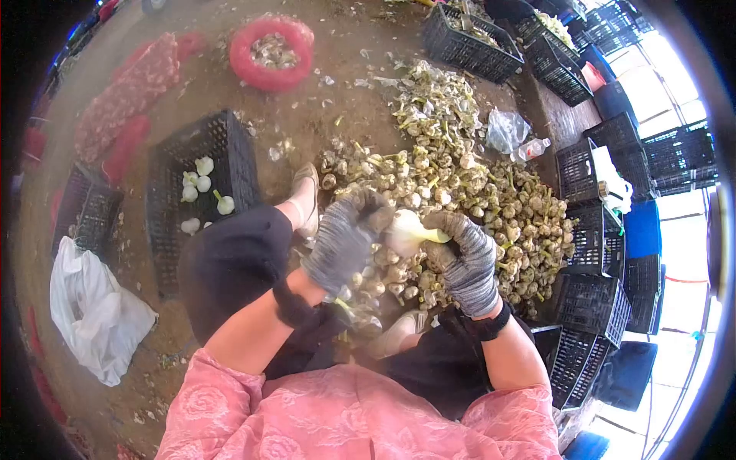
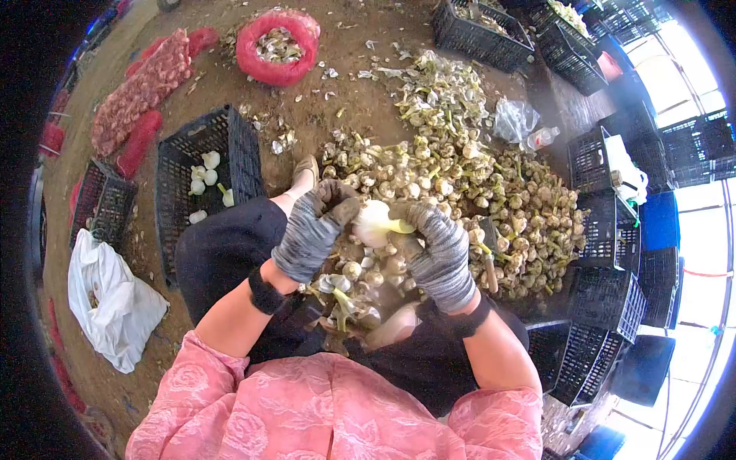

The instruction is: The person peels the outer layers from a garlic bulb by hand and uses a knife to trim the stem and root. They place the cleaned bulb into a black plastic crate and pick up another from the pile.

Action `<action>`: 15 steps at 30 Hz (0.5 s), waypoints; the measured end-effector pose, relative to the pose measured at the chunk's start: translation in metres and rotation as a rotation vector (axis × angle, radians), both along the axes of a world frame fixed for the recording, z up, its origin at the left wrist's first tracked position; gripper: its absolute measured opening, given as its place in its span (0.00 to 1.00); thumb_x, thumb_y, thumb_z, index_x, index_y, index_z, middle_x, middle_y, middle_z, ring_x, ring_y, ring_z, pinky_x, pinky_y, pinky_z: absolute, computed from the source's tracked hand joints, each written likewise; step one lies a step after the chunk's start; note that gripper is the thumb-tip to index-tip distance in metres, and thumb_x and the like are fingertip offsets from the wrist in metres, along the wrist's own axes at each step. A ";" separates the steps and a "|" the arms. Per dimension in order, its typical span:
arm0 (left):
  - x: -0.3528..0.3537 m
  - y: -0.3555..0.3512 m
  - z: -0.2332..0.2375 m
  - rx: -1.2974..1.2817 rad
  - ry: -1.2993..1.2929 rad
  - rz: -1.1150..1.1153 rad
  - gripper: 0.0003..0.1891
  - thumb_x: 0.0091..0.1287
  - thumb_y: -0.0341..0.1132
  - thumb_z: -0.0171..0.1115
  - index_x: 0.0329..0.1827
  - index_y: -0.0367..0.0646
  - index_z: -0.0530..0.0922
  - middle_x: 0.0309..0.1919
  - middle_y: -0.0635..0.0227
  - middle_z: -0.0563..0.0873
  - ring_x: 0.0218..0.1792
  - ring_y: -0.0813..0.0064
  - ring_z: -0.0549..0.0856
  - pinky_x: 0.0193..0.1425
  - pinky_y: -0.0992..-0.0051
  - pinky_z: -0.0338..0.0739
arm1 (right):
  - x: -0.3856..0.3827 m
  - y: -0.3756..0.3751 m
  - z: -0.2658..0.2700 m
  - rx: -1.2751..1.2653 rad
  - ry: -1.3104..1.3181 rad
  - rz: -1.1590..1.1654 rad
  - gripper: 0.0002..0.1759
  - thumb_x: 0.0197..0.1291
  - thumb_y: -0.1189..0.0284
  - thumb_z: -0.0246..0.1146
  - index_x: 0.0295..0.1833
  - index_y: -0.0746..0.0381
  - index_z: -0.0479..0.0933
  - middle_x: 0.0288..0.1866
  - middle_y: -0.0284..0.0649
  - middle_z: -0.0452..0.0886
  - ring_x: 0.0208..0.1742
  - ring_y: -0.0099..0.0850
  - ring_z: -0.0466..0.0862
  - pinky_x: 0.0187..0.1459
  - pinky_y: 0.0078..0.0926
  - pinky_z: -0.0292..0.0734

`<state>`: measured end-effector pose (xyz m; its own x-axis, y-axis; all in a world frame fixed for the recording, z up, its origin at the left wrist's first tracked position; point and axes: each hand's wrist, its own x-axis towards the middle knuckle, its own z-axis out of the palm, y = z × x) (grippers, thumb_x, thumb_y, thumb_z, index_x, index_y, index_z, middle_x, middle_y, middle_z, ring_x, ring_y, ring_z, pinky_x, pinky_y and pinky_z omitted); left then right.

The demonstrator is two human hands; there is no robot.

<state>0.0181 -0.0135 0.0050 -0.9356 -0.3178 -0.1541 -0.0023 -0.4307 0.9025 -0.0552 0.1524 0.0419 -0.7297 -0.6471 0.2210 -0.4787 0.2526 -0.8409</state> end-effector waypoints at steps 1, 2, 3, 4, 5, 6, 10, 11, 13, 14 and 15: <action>-0.002 0.001 -0.005 -0.424 0.093 0.057 0.03 0.61 0.27 0.57 0.36 0.38 0.74 0.29 0.72 0.79 0.31 0.83 0.76 0.36 0.80 0.72 | 0.001 0.001 -0.003 0.009 0.121 0.000 0.14 0.45 0.82 0.62 0.41 0.63 0.77 0.36 0.39 0.80 0.36 0.30 0.80 0.39 0.23 0.74; -0.006 0.001 -0.012 -0.847 0.188 0.114 0.03 0.60 0.27 0.57 0.36 0.38 0.74 0.27 0.71 0.79 0.31 0.83 0.76 0.36 0.79 0.72 | 0.001 0.000 -0.006 0.018 0.245 0.000 0.13 0.45 0.80 0.62 0.41 0.62 0.77 0.33 0.41 0.79 0.34 0.34 0.81 0.36 0.24 0.75; -0.011 0.001 -0.023 -1.209 0.285 0.210 0.04 0.60 0.27 0.58 0.35 0.37 0.74 0.24 0.70 0.79 0.29 0.81 0.77 0.33 0.77 0.73 | 0.000 0.001 -0.008 0.029 0.312 0.006 0.12 0.45 0.80 0.62 0.40 0.62 0.77 0.33 0.42 0.79 0.32 0.37 0.81 0.35 0.26 0.76; -0.014 0.004 -0.027 -1.206 0.282 0.215 0.04 0.60 0.27 0.58 0.35 0.37 0.74 0.24 0.70 0.79 0.29 0.81 0.77 0.33 0.77 0.73 | 0.001 0.001 -0.007 0.031 0.312 0.012 0.12 0.45 0.80 0.62 0.40 0.62 0.77 0.33 0.42 0.79 0.32 0.37 0.81 0.35 0.26 0.76; -0.017 0.007 -0.030 -0.910 0.185 0.164 0.03 0.60 0.26 0.58 0.35 0.37 0.74 0.24 0.71 0.79 0.28 0.80 0.76 0.32 0.78 0.73 | 0.001 0.001 -0.006 0.049 0.374 0.016 0.11 0.46 0.79 0.62 0.39 0.62 0.77 0.34 0.42 0.79 0.32 0.37 0.81 0.34 0.27 0.76; -0.019 0.008 -0.035 -0.611 0.091 0.115 0.03 0.59 0.26 0.57 0.34 0.37 0.74 0.23 0.72 0.79 0.26 0.80 0.76 0.31 0.78 0.72 | 0.002 0.000 -0.006 0.065 0.437 0.022 0.10 0.47 0.79 0.61 0.38 0.62 0.77 0.34 0.42 0.79 0.32 0.37 0.81 0.33 0.27 0.76; -0.018 -0.012 -0.041 0.021 -0.248 0.056 0.05 0.61 0.24 0.55 0.39 0.38 0.75 0.32 0.73 0.79 0.33 0.83 0.75 0.38 0.84 0.72 | 0.020 -0.009 0.018 -0.153 0.478 0.128 0.08 0.52 0.76 0.57 0.39 0.62 0.76 0.38 0.45 0.80 0.35 0.39 0.82 0.34 0.28 0.77; -0.016 -0.009 -0.045 -0.027 -0.139 0.040 0.06 0.61 0.25 0.55 0.41 0.38 0.75 0.32 0.72 0.79 0.33 0.83 0.76 0.38 0.83 0.73 | 0.019 -0.010 0.017 -0.156 0.481 0.104 0.08 0.52 0.76 0.58 0.40 0.62 0.77 0.38 0.46 0.80 0.36 0.39 0.81 0.38 0.27 0.77; -0.012 -0.011 -0.034 -0.029 0.050 -0.120 0.10 0.61 0.27 0.57 0.45 0.38 0.74 0.35 0.71 0.80 0.36 0.81 0.77 0.41 0.83 0.73 | 0.014 -0.007 0.014 -0.115 0.472 0.020 0.08 0.53 0.78 0.58 0.40 0.63 0.77 0.39 0.46 0.79 0.38 0.39 0.81 0.42 0.27 0.76; -0.010 -0.012 -0.028 -0.029 0.058 -0.124 0.10 0.61 0.27 0.57 0.45 0.38 0.74 0.35 0.71 0.80 0.36 0.81 0.77 0.41 0.83 0.73 | 0.011 -0.006 0.013 -0.130 0.452 -0.003 0.08 0.52 0.79 0.58 0.40 0.63 0.77 0.40 0.46 0.79 0.39 0.39 0.81 0.43 0.27 0.76; -0.005 -0.011 -0.016 0.108 0.059 -0.075 0.11 0.62 0.28 0.57 0.46 0.38 0.74 0.36 0.72 0.80 0.37 0.82 0.77 0.42 0.83 0.73 | 0.008 -0.004 0.011 -0.126 0.460 -0.004 0.08 0.52 0.79 0.58 0.40 0.63 0.77 0.40 0.46 0.79 0.39 0.39 0.81 0.43 0.27 0.76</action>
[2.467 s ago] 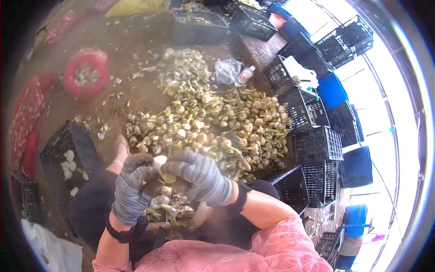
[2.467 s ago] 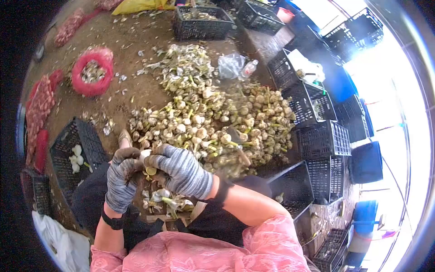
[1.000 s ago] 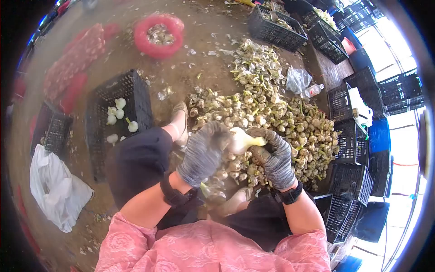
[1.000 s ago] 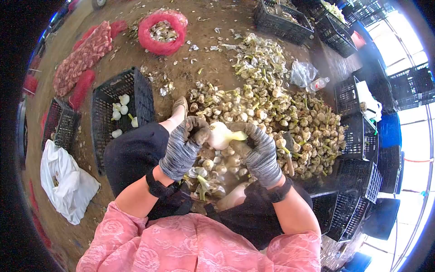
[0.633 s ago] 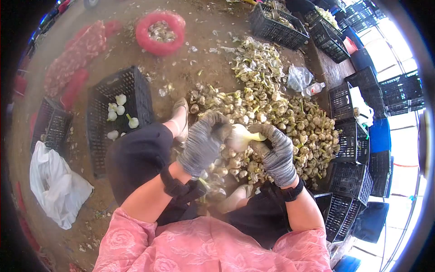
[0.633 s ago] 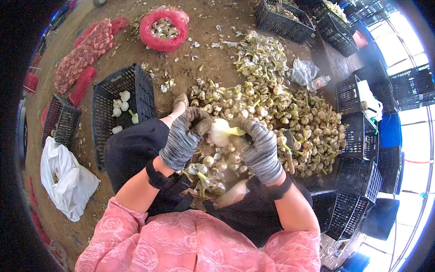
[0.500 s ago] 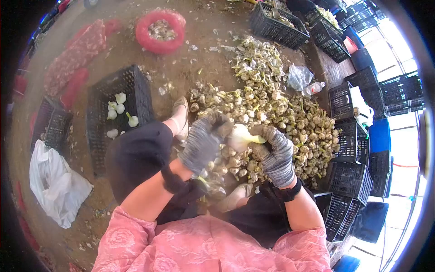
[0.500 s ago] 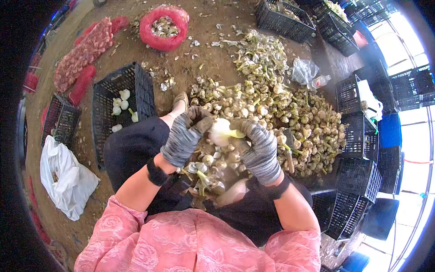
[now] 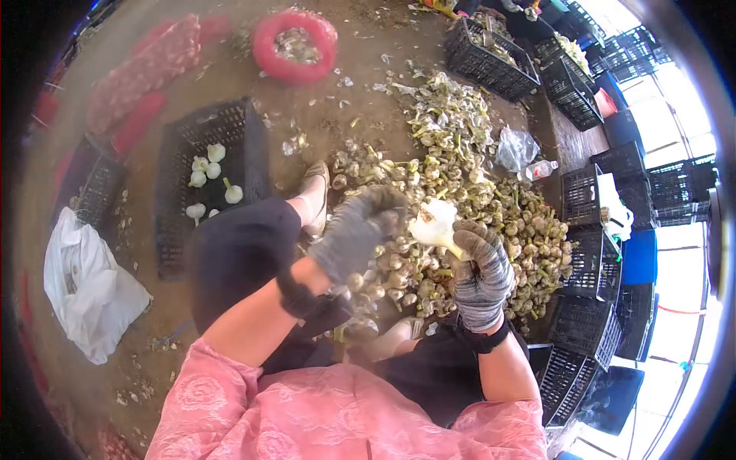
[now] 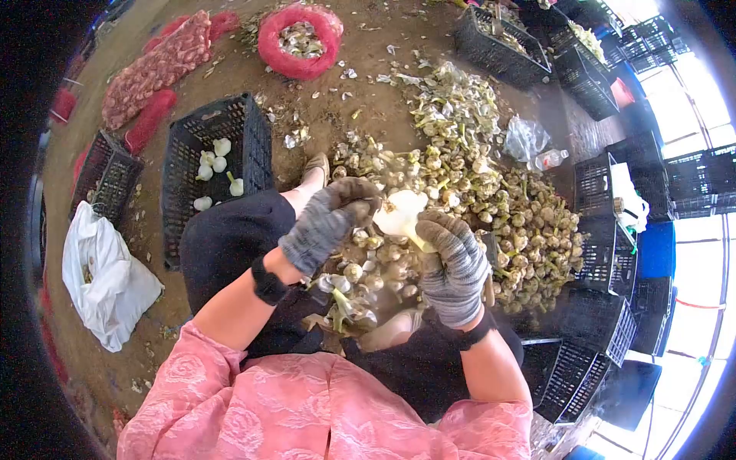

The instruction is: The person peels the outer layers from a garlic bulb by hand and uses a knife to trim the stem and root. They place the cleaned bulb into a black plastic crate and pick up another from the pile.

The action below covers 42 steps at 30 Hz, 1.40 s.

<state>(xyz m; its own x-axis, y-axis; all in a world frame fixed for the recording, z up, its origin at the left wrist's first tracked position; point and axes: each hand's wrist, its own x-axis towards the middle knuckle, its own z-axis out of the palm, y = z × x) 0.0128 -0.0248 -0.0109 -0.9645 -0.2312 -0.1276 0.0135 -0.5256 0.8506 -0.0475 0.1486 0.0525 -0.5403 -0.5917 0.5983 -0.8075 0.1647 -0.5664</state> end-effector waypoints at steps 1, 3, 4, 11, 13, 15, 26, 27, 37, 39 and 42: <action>0.005 0.000 0.012 0.137 -0.010 0.045 0.11 0.62 0.29 0.57 0.47 0.38 0.74 0.37 0.73 0.80 0.38 0.83 0.77 0.43 0.83 0.73 | -0.003 0.002 -0.004 0.005 -0.028 -0.004 0.09 0.49 0.81 0.60 0.40 0.63 0.77 0.40 0.45 0.79 0.40 0.38 0.80 0.43 0.28 0.75; 0.011 -0.002 0.029 0.131 -0.012 0.007 0.12 0.62 0.31 0.58 0.48 0.38 0.74 0.38 0.73 0.80 0.40 0.85 0.77 0.45 0.83 0.73 | -0.005 0.004 -0.006 0.009 -0.060 -0.009 0.11 0.47 0.82 0.62 0.39 0.63 0.77 0.41 0.45 0.80 0.41 0.37 0.80 0.43 0.28 0.75; 0.011 0.000 0.032 -0.044 0.001 -0.031 0.14 0.61 0.31 0.60 0.48 0.38 0.74 0.39 0.73 0.80 0.40 0.86 0.77 0.45 0.83 0.73 | -0.005 0.004 -0.005 0.057 -0.013 0.015 0.10 0.48 0.81 0.61 0.39 0.63 0.77 0.40 0.45 0.79 0.41 0.37 0.80 0.43 0.28 0.75; 0.012 -0.003 0.020 -0.318 0.002 -0.057 0.12 0.57 0.30 0.64 0.43 0.38 0.76 0.33 0.74 0.81 0.35 0.86 0.77 0.43 0.83 0.74 | -0.004 0.004 -0.002 0.148 0.071 0.081 0.06 0.52 0.77 0.58 0.36 0.63 0.78 0.37 0.45 0.79 0.38 0.38 0.81 0.40 0.26 0.75; 0.011 -0.004 0.017 -0.378 0.011 -0.040 0.10 0.58 0.30 0.63 0.42 0.37 0.77 0.32 0.73 0.81 0.34 0.86 0.77 0.42 0.83 0.74 | -0.002 0.005 -0.005 0.142 0.000 0.055 0.06 0.52 0.77 0.60 0.37 0.63 0.77 0.38 0.45 0.80 0.39 0.36 0.80 0.41 0.26 0.75; 0.011 -0.004 0.020 -0.132 -0.032 -0.074 0.08 0.59 0.30 0.61 0.40 0.37 0.77 0.31 0.72 0.82 0.33 0.86 0.77 0.40 0.82 0.74 | -0.004 0.004 -0.013 0.051 -0.085 0.050 0.07 0.52 0.77 0.60 0.38 0.63 0.77 0.40 0.43 0.80 0.41 0.35 0.80 0.43 0.27 0.75; 0.006 0.008 -0.032 -1.394 0.080 -0.126 0.29 0.53 0.28 0.66 0.60 0.46 0.66 0.52 0.66 0.74 0.47 0.81 0.75 0.47 0.78 0.74 | -0.022 0.011 -0.025 -0.539 -1.583 0.212 0.20 0.56 0.73 0.60 0.55 0.66 0.68 0.51 0.42 0.75 0.51 0.31 0.77 0.46 0.22 0.79; 0.007 0.010 -0.012 -1.393 0.076 -0.132 0.29 0.53 0.28 0.66 0.60 0.46 0.66 0.52 0.66 0.74 0.47 0.81 0.75 0.47 0.78 0.74 | -0.022 0.011 -0.028 -0.517 -1.630 0.279 0.22 0.58 0.71 0.57 0.57 0.67 0.66 0.52 0.44 0.74 0.52 0.32 0.77 0.45 0.24 0.79; -0.005 -0.070 0.003 0.838 0.101 0.674 0.24 0.57 0.44 0.62 0.45 0.33 0.68 0.36 0.54 0.78 0.37 0.61 0.81 0.43 0.65 0.82 | -0.061 0.013 -0.073 -0.169 -1.480 -0.008 0.18 0.59 0.74 0.56 0.54 0.68 0.68 0.42 0.42 0.79 0.39 0.31 0.80 0.42 0.28 0.78; -0.002 -0.080 0.035 0.896 0.090 1.050 0.23 0.55 0.44 0.64 0.41 0.32 0.69 0.33 0.54 0.79 0.35 0.61 0.81 0.42 0.66 0.82 | -0.081 0.025 -0.110 -0.048 -1.564 -0.148 0.16 0.59 0.74 0.56 0.52 0.66 0.70 0.39 0.41 0.79 0.36 0.31 0.80 0.41 0.29 0.78; 0.007 -0.117 0.015 1.026 0.186 1.041 0.18 0.56 0.40 0.63 0.39 0.32 0.71 0.32 0.56 0.79 0.33 0.65 0.81 0.38 0.69 0.81 | -0.094 0.035 -0.179 0.326 -1.337 -0.325 0.13 0.56 0.72 0.58 0.48 0.62 0.74 0.40 0.42 0.79 0.36 0.32 0.80 0.42 0.31 0.78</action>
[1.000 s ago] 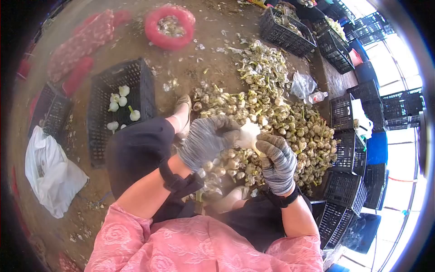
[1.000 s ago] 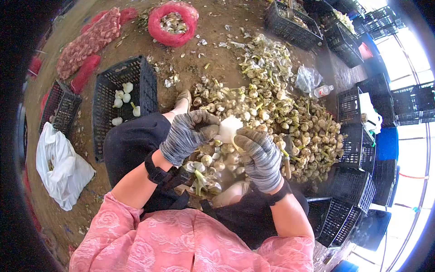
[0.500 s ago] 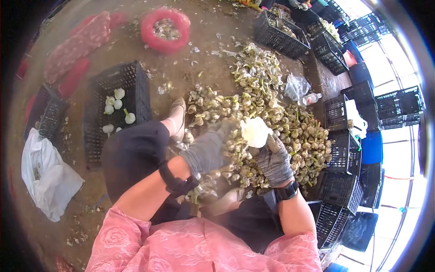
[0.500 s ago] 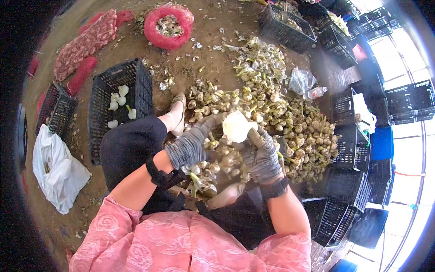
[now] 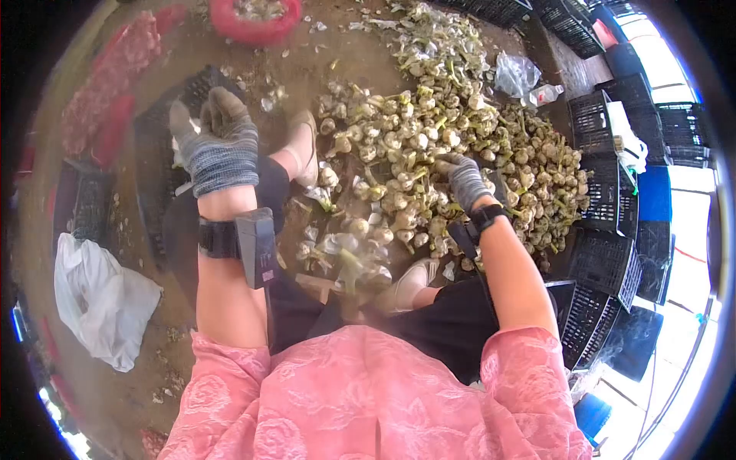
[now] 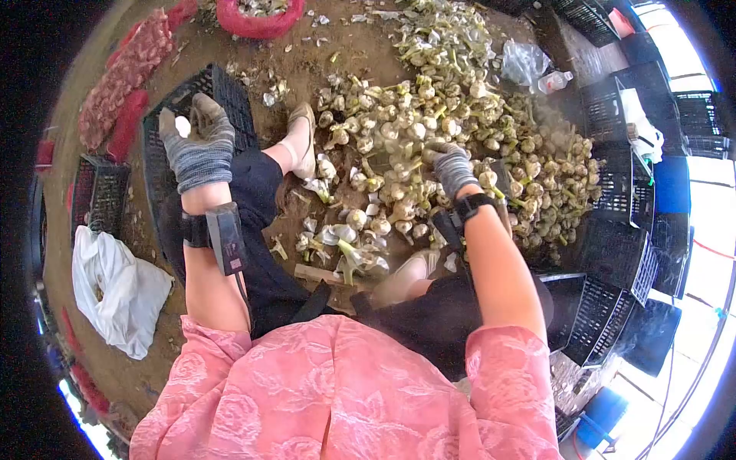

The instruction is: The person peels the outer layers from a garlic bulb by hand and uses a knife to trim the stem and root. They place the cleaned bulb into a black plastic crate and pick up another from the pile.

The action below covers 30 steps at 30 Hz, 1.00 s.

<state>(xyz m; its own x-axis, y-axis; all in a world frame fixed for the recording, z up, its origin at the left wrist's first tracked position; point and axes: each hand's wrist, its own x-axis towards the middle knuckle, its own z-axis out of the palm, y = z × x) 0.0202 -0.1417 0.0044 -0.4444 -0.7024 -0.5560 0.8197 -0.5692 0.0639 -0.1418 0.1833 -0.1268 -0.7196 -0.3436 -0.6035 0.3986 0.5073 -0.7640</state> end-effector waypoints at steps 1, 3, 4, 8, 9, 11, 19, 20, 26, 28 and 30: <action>0.006 -0.003 -0.005 0.005 -0.015 0.001 0.18 0.56 0.40 0.63 0.39 0.32 0.71 0.32 0.56 0.79 0.33 0.65 0.81 0.38 0.69 0.81 | -0.005 0.009 -0.039 0.265 0.142 0.179 0.14 0.55 0.70 0.59 0.47 0.61 0.75 0.41 0.43 0.80 0.37 0.33 0.81 0.43 0.32 0.77; 0.018 0.000 -0.012 -0.506 0.125 -0.346 0.14 0.61 0.35 0.58 0.41 0.32 0.72 0.33 0.59 0.80 0.31 0.69 0.80 0.32 0.73 0.77 | 0.015 0.010 -0.066 0.697 0.457 0.651 0.16 0.51 0.66 0.60 0.47 0.58 0.76 0.45 0.46 0.80 0.43 0.38 0.81 0.46 0.31 0.76; 0.010 0.027 0.018 -0.405 -0.097 -0.219 0.11 0.64 0.33 0.53 0.42 0.32 0.72 0.32 0.63 0.80 0.27 0.76 0.76 0.27 0.77 0.70 | 0.027 0.015 -0.097 0.784 0.467 0.761 0.18 0.50 0.65 0.60 0.48 0.57 0.76 0.46 0.46 0.79 0.45 0.40 0.80 0.47 0.32 0.75; 0.009 0.064 0.042 -0.501 -0.173 -0.403 0.10 0.66 0.35 0.50 0.40 0.36 0.73 0.29 0.68 0.77 0.25 0.80 0.71 0.24 0.80 0.64 | 0.077 0.006 -0.112 0.943 0.215 0.720 0.18 0.51 0.70 0.57 0.50 0.60 0.75 0.48 0.49 0.78 0.49 0.44 0.78 0.48 0.36 0.74; 0.008 0.063 0.038 -0.520 -0.191 -0.438 0.10 0.67 0.35 0.49 0.40 0.36 0.73 0.29 0.69 0.76 0.25 0.80 0.70 0.24 0.80 0.63 | 0.081 0.000 -0.113 0.973 0.174 0.673 0.18 0.51 0.72 0.57 0.50 0.61 0.75 0.48 0.51 0.77 0.50 0.45 0.78 0.48 0.37 0.74; 0.010 0.053 0.012 -0.326 0.237 -0.660 0.09 0.67 0.37 0.50 0.38 0.40 0.73 0.28 0.71 0.76 0.23 0.81 0.69 0.23 0.82 0.61 | 0.091 -0.005 -0.131 0.972 0.269 0.675 0.19 0.52 0.75 0.56 0.52 0.63 0.72 0.47 0.54 0.77 0.50 0.46 0.77 0.48 0.38 0.74; -0.013 0.078 -0.009 -0.592 -0.322 -0.870 0.09 0.62 0.35 0.56 0.40 0.41 0.73 0.28 0.68 0.80 0.25 0.77 0.79 0.32 0.79 0.76 | 0.059 0.015 -0.125 0.807 0.192 0.721 0.24 0.46 0.62 0.64 0.48 0.64 0.72 0.41 0.50 0.80 0.43 0.43 0.80 0.44 0.35 0.75; -0.016 0.082 -0.010 -0.687 -0.364 -0.880 0.08 0.61 0.32 0.56 0.42 0.41 0.74 0.32 0.67 0.80 0.28 0.78 0.80 0.31 0.80 0.75 | 0.040 0.035 -0.145 0.647 0.053 0.648 0.22 0.48 0.63 0.64 0.46 0.65 0.73 0.40 0.48 0.80 0.41 0.41 0.81 0.42 0.34 0.76; -0.019 0.117 -0.054 -1.553 -0.499 -1.128 0.39 0.47 0.30 0.70 0.63 0.40 0.60 0.52 0.64 0.74 0.49 0.75 0.74 0.54 0.75 0.70 | 0.027 -0.008 0.032 -0.564 -0.609 0.003 0.19 0.57 0.66 0.58 0.49 0.66 0.69 0.39 0.46 0.80 0.35 0.38 0.83 0.37 0.36 0.81; -0.021 0.132 -0.068 -1.669 -0.398 -1.191 0.46 0.42 0.30 0.74 0.65 0.40 0.56 0.56 0.63 0.71 0.55 0.74 0.72 0.59 0.74 0.67 | 0.046 -0.022 0.074 -0.704 -0.618 -0.021 0.19 0.57 0.64 0.57 0.50 0.66 0.69 0.40 0.44 0.80 0.36 0.36 0.82 0.38 0.35 0.81; -0.016 0.144 -0.055 -1.324 -0.080 -1.254 0.45 0.43 0.28 0.74 0.65 0.40 0.58 0.55 0.64 0.72 0.53 0.75 0.73 0.57 0.76 0.69 | 0.059 -0.027 0.116 -0.672 -0.546 0.043 0.21 0.58 0.63 0.57 0.50 0.66 0.69 0.39 0.40 0.80 0.36 0.33 0.82 0.38 0.30 0.80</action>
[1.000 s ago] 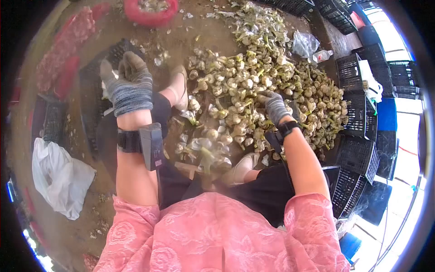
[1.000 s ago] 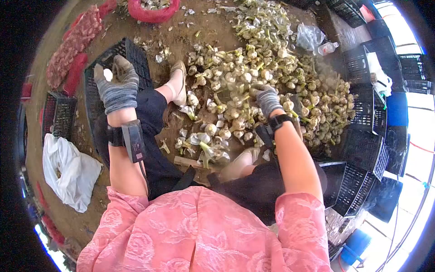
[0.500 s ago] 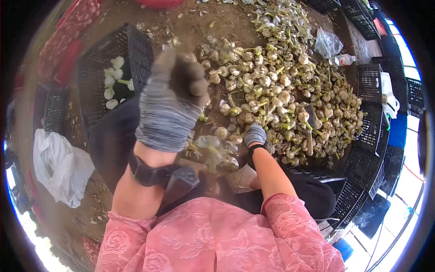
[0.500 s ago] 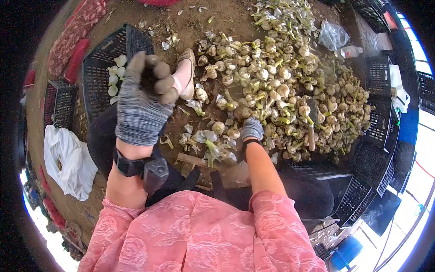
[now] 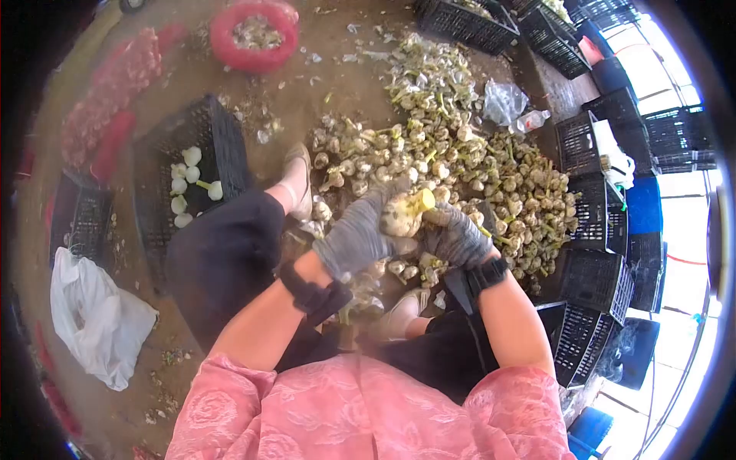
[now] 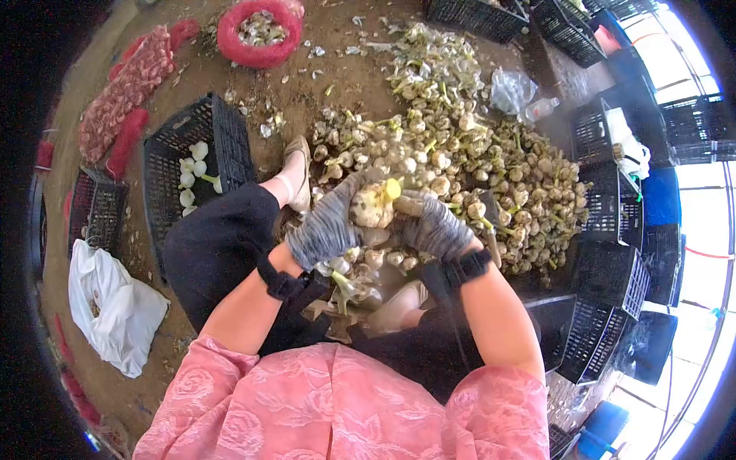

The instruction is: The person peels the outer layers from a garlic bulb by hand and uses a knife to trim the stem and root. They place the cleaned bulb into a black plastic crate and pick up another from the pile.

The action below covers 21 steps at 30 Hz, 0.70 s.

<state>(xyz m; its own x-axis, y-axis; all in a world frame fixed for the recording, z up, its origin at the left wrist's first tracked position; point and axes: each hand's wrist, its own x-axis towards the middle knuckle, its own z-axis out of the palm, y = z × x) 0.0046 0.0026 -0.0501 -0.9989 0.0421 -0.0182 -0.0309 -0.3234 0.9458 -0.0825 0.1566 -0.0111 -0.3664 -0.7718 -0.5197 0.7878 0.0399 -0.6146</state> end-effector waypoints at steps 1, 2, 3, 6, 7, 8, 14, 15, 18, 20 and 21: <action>0.005 0.000 0.019 -0.031 0.035 0.029 0.44 0.42 0.27 0.74 0.64 0.40 0.59 0.55 0.64 0.73 0.53 0.76 0.73 0.57 0.76 0.70 | -0.001 0.007 0.012 0.073 0.101 0.073 0.22 0.58 0.61 0.58 0.51 0.66 0.69 0.39 0.39 0.80 0.36 0.30 0.82 0.39 0.28 0.79; 0.007 0.001 0.028 0.079 0.020 0.048 0.42 0.42 0.28 0.74 0.63 0.40 0.60 0.54 0.65 0.73 0.52 0.76 0.74 0.57 0.76 0.70 | 0.001 0.011 0.025 0.192 0.367 0.123 0.24 0.56 0.59 0.60 0.50 0.66 0.70 0.39 0.36 0.78 0.34 0.25 0.80 0.37 0.21 0.77; 0.008 0.001 0.037 0.190 0.006 0.068 0.41 0.42 0.28 0.74 0.61 0.40 0.62 0.53 0.65 0.74 0.51 0.76 0.74 0.57 0.75 0.70 | 0.003 0.013 0.029 0.296 0.654 0.075 0.24 0.53 0.62 0.64 0.50 0.66 0.71 0.37 0.34 0.77 0.34 0.21 0.77 0.36 0.18 0.74; 0.013 0.001 0.040 0.075 0.108 0.123 0.39 0.39 0.28 0.76 0.57 0.39 0.65 0.50 0.65 0.75 0.50 0.75 0.75 0.55 0.74 0.71 | 0.022 0.005 0.042 0.226 1.020 -0.128 0.25 0.45 0.68 0.71 0.47 0.66 0.71 0.35 0.34 0.77 0.35 0.21 0.75 0.38 0.19 0.74; 0.015 0.004 0.045 0.436 0.091 0.074 0.39 0.38 0.29 0.77 0.56 0.39 0.66 0.49 0.65 0.75 0.49 0.74 0.75 0.54 0.74 0.72 | 0.029 -0.003 0.047 0.182 1.011 -0.151 0.24 0.44 0.66 0.71 0.45 0.66 0.72 0.35 0.35 0.77 0.35 0.22 0.75 0.39 0.21 0.74; 0.018 0.005 0.051 0.070 0.135 0.135 0.39 0.37 0.29 0.77 0.56 0.39 0.66 0.49 0.65 0.75 0.49 0.74 0.76 0.54 0.74 0.72 | 0.031 -0.006 0.042 0.217 1.040 -0.154 0.24 0.44 0.67 0.71 0.45 0.67 0.72 0.35 0.35 0.77 0.35 0.22 0.75 0.39 0.21 0.74; 0.026 0.003 0.072 0.323 -0.057 0.152 0.40 0.36 0.30 0.78 0.55 0.38 0.66 0.48 0.65 0.76 0.47 0.75 0.76 0.53 0.74 0.73 | 0.030 -0.014 0.061 0.267 1.037 -0.038 0.23 0.44 0.68 0.71 0.45 0.67 0.73 0.34 0.35 0.79 0.35 0.21 0.76 0.38 0.21 0.74; 0.026 0.002 0.074 0.423 -0.099 0.155 0.40 0.36 0.30 0.78 0.55 0.38 0.66 0.48 0.65 0.76 0.47 0.75 0.76 0.53 0.74 0.73 | 0.029 -0.014 0.062 0.259 1.017 -0.016 0.23 0.45 0.69 0.71 0.45 0.67 0.74 0.34 0.36 0.80 0.35 0.20 0.77 0.38 0.21 0.74; 0.025 -0.006 0.069 0.258 -0.092 0.158 0.40 0.36 0.29 0.78 0.55 0.38 0.66 0.48 0.65 0.76 0.48 0.75 0.77 0.53 0.74 0.73 | 0.024 -0.014 0.066 0.250 0.995 0.016 0.22 0.45 0.69 0.70 0.45 0.67 0.74 0.34 0.34 0.80 0.35 0.19 0.76 0.38 0.21 0.74; 0.024 -0.009 0.053 -0.044 0.043 0.175 0.39 0.36 0.29 0.78 0.55 0.38 0.66 0.48 0.64 0.76 0.48 0.75 0.77 0.53 0.74 0.74 | 0.022 -0.015 0.071 0.262 1.018 0.044 0.22 0.45 0.69 0.70 0.45 0.67 0.74 0.34 0.34 0.80 0.34 0.19 0.76 0.38 0.20 0.74; 0.024 -0.009 0.056 -0.044 0.041 0.174 0.39 0.36 0.29 0.78 0.55 0.38 0.66 0.48 0.64 0.76 0.48 0.75 0.77 0.53 0.74 0.74 | 0.022 -0.017 0.074 0.246 0.974 0.049 0.20 0.46 0.70 0.69 0.45 0.67 0.75 0.33 0.34 0.80 0.34 0.19 0.76 0.38 0.20 0.74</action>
